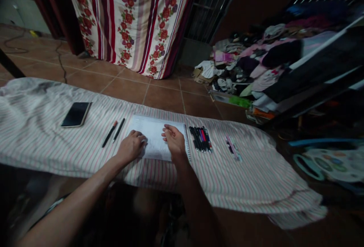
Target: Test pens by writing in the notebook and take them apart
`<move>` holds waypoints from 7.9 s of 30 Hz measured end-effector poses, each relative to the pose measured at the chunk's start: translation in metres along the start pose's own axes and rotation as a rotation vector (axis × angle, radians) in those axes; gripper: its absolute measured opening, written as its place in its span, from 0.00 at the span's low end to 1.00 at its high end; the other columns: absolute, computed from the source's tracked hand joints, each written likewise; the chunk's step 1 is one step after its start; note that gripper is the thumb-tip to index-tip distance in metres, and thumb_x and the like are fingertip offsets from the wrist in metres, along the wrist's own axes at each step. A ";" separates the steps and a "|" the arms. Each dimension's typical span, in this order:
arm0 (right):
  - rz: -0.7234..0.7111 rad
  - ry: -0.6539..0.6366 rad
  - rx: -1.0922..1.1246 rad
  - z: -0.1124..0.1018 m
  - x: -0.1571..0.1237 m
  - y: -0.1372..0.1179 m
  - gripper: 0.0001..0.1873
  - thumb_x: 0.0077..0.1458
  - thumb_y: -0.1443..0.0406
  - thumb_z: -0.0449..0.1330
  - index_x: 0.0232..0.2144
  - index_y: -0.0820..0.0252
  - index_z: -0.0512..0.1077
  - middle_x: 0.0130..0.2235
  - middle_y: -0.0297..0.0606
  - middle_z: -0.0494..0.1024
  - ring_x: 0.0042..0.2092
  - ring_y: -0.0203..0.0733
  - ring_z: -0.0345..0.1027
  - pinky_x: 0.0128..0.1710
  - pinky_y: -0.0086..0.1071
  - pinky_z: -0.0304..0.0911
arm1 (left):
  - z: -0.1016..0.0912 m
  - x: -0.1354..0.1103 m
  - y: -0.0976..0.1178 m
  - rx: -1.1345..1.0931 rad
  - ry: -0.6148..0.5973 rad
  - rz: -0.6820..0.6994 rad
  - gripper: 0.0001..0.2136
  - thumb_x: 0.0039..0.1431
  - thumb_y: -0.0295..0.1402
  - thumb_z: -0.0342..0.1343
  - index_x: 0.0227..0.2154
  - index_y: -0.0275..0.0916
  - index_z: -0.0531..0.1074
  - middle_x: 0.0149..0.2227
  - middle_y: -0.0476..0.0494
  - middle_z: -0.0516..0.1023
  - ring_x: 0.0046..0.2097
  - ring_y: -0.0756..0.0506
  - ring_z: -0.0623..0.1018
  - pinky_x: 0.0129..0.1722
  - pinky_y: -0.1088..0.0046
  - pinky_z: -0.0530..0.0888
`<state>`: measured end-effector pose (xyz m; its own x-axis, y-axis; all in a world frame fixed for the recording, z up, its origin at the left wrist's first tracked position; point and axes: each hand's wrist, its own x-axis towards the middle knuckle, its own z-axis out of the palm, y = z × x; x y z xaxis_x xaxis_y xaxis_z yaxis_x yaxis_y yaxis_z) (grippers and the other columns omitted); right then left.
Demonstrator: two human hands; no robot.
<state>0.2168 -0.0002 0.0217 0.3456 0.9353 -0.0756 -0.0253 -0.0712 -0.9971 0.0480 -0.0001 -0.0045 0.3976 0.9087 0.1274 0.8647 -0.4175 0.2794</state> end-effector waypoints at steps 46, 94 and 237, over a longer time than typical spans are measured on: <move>0.108 -0.264 -0.016 0.045 -0.036 0.010 0.15 0.39 0.63 0.62 0.32 0.62 0.73 0.27 0.37 0.77 0.26 0.33 0.67 0.24 0.26 0.60 | -0.033 0.001 -0.034 -1.672 0.253 -0.568 0.02 0.46 0.25 0.56 0.25 0.32 0.69 0.21 0.50 0.69 0.21 0.56 0.69 0.20 0.83 0.64; -0.076 -0.370 0.163 -0.045 -0.260 -0.057 0.14 0.45 0.60 0.63 0.35 0.59 0.74 0.25 0.31 0.70 0.27 0.31 0.61 0.25 0.25 0.55 | -0.116 -0.229 0.090 -0.947 0.032 -0.075 0.13 0.51 0.36 0.57 0.40 0.38 0.75 0.38 0.43 0.80 0.39 0.44 0.78 0.40 0.69 0.73; 0.351 -0.215 0.396 0.006 -0.015 -0.024 0.20 0.31 0.61 0.71 0.29 0.64 0.73 0.27 0.37 0.76 0.27 0.33 0.71 0.27 0.25 0.63 | -0.039 0.000 0.039 -0.282 0.063 -0.150 0.13 0.61 0.30 0.43 0.41 0.36 0.71 0.38 0.42 0.78 0.40 0.45 0.77 0.39 0.73 0.69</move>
<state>0.2068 -0.0104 0.0471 0.0555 0.9317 -0.3590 -0.4685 -0.2932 -0.8334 0.0695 -0.0159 0.0438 0.2450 0.9619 0.1215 0.7891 -0.2706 0.5514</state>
